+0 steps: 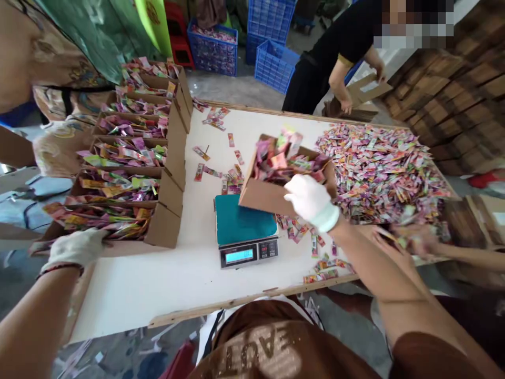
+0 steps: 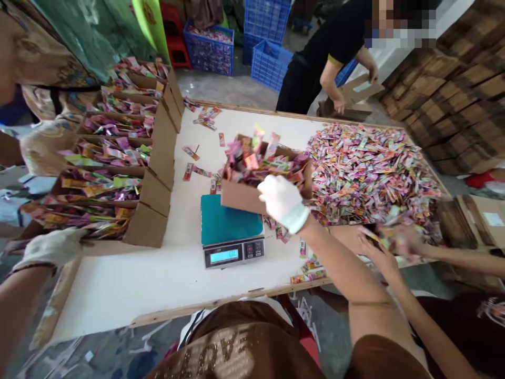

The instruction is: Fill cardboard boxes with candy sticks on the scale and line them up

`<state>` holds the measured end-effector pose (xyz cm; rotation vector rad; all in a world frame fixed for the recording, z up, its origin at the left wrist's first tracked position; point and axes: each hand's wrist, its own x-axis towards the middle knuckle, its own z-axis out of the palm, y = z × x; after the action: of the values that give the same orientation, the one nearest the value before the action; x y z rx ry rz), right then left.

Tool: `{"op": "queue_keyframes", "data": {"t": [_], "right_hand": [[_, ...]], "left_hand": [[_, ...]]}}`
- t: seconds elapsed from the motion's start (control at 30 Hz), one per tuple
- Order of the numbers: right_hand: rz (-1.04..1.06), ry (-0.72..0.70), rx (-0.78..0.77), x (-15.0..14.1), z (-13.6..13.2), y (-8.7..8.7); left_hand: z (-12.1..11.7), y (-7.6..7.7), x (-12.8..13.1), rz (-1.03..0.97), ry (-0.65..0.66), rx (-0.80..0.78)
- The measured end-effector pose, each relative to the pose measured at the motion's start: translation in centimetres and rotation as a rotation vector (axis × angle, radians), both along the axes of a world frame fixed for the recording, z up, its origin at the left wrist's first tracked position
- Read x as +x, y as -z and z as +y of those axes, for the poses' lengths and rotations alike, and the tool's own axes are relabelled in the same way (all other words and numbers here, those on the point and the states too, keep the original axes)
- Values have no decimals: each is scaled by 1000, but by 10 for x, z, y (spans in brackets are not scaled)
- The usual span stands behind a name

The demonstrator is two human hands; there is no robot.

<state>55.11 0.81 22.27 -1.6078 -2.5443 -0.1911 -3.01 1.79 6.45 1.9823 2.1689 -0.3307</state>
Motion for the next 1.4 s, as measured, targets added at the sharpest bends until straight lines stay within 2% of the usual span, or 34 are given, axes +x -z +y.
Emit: {"op": "queue_keyframes", "data": {"t": [0.07,0.17,0.23,0.3,0.33,0.4,0.5,0.6,0.67,0.73,0.83,1.03,1.17,1.27,1.4], "right_hand": [[-9,-12,-98,-35,-17,21],[-15,-73,-259,-68,-32,60],[-13,-110,-296,-76,-41,77],[-7,-117,-292,-76,-50,84],[-4,-116,-292,-73,-55,83],[19,-136,-301,-65,-63,75],[184,-140,-250,-47,-72,55],[423,-82,-142,-23,-72,35],[521,-38,-99,-9,-68,27],[560,-16,-77,-1,-64,23],[562,-21,-56,-1,-62,20],[494,-62,-59,-11,-63,9],[408,-61,-124,-12,-56,7],[231,-55,-229,-23,-43,17],[-90,68,-379,-51,-21,46]], "left_hand": [[-8,-7,-1,57,21,-50],[-43,-6,4,147,58,-50],[-78,3,16,170,56,86],[-119,17,36,117,2,277],[-141,25,49,63,-43,346],[-185,46,80,-78,-159,367],[-246,82,133,-278,-304,191],[-294,115,180,-327,-292,7],[-314,133,201,-313,-248,-75],[-323,145,212,-295,-226,-119],[-320,154,216,-273,-202,-150],[-299,157,209,-236,-157,-220],[-303,158,214,-235,-134,-277],[-310,156,220,-243,-109,-306],[-308,149,218,-257,-90,-335]]}}
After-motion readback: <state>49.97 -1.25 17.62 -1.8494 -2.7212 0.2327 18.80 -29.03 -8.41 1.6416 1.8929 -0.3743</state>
